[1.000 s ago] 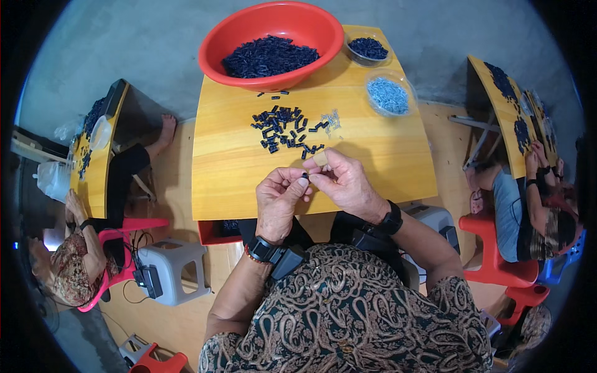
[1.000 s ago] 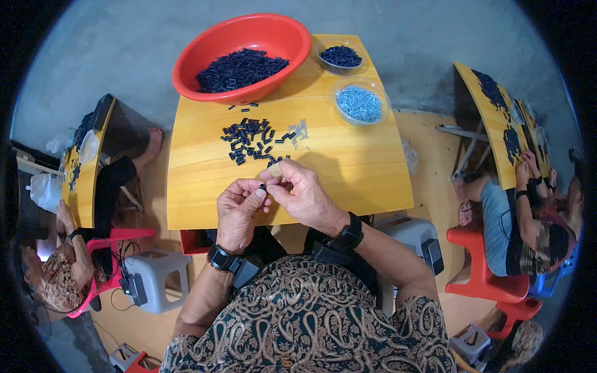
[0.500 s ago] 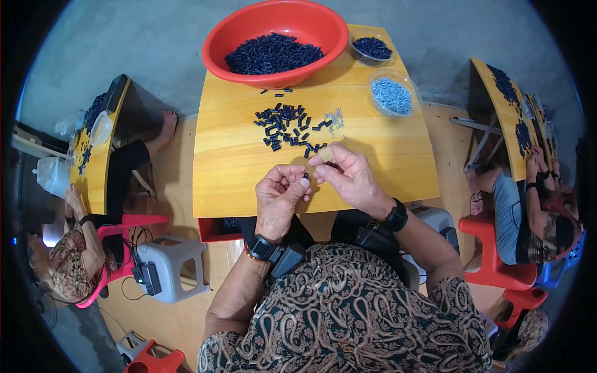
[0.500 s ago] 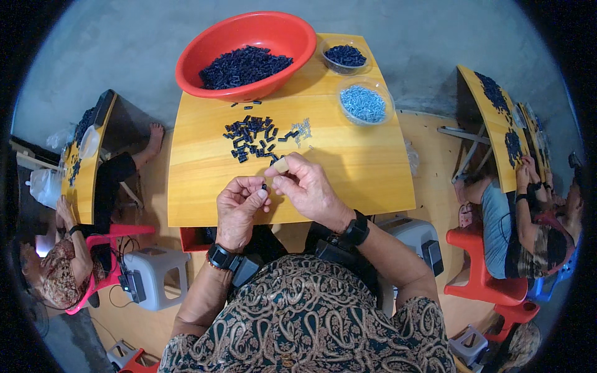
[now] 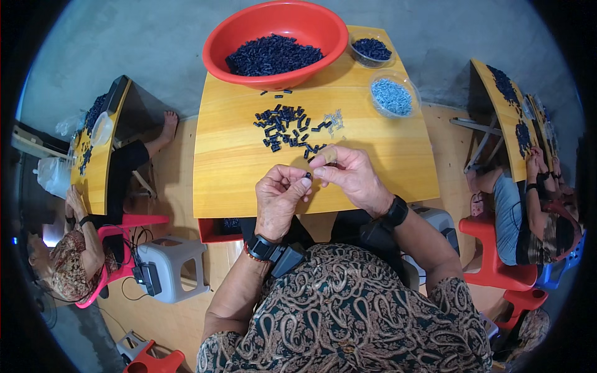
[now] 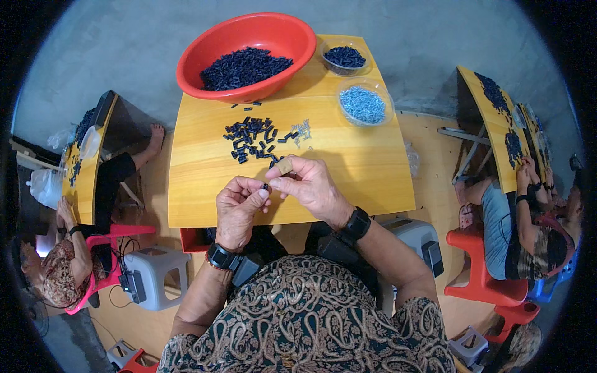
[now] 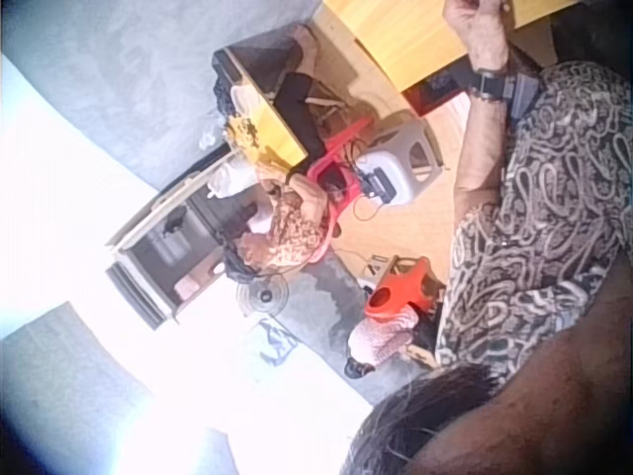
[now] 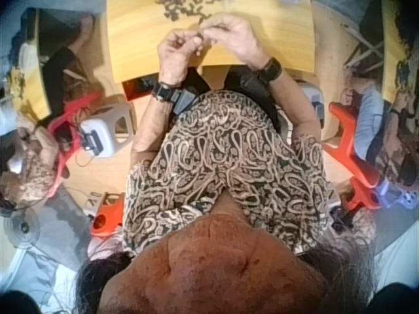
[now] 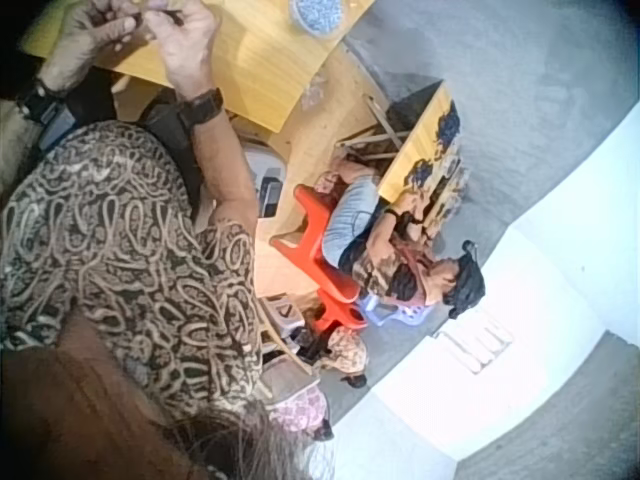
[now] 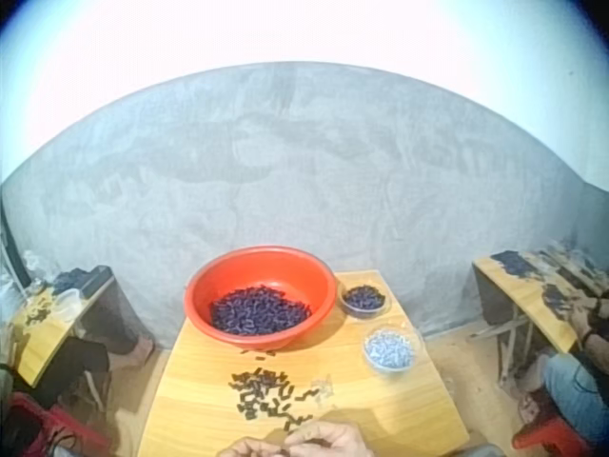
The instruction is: Assembling small components by inserting metal parts into black plastic housings.
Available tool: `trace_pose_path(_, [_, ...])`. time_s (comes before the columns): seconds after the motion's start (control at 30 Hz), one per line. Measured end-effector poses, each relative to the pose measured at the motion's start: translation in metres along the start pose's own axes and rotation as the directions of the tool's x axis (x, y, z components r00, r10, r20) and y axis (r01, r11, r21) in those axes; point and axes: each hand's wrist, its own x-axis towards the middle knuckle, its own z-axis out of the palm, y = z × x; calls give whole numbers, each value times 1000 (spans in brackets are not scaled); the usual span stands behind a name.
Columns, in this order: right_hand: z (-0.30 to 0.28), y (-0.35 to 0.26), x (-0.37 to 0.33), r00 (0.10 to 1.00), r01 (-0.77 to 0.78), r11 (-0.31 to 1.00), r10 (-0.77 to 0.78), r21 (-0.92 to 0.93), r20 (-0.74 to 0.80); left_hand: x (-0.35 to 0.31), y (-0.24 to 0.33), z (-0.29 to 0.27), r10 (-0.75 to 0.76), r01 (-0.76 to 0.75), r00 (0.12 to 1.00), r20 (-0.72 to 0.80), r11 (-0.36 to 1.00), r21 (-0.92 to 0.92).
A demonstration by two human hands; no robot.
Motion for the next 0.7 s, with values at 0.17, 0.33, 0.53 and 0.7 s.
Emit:
trace_pose_path(0.17, [2, 0, 1, 1000, -5, 1000, 4, 31, 29, 0, 2, 1, 10, -10, 1000, 17, 1000, 23])
trace_pose_path(0.33, [-3, 6, 3, 999, -6, 996, 2, 88, 48, -1, 5, 2, 19, -20, 1000, 18, 999, 33])
trace_pose_path(0.53, [2, 2, 3, 999, -23, 994, 18, 111, 45, 1, 5, 2, 69, -68, 998, -10, 990, 122])
trace_pose_path(0.7, [-1, 8, 3, 999, -17, 987, 11, 160, 34, 0, 7, 2, 84, -79, 996, -24, 984, 157])
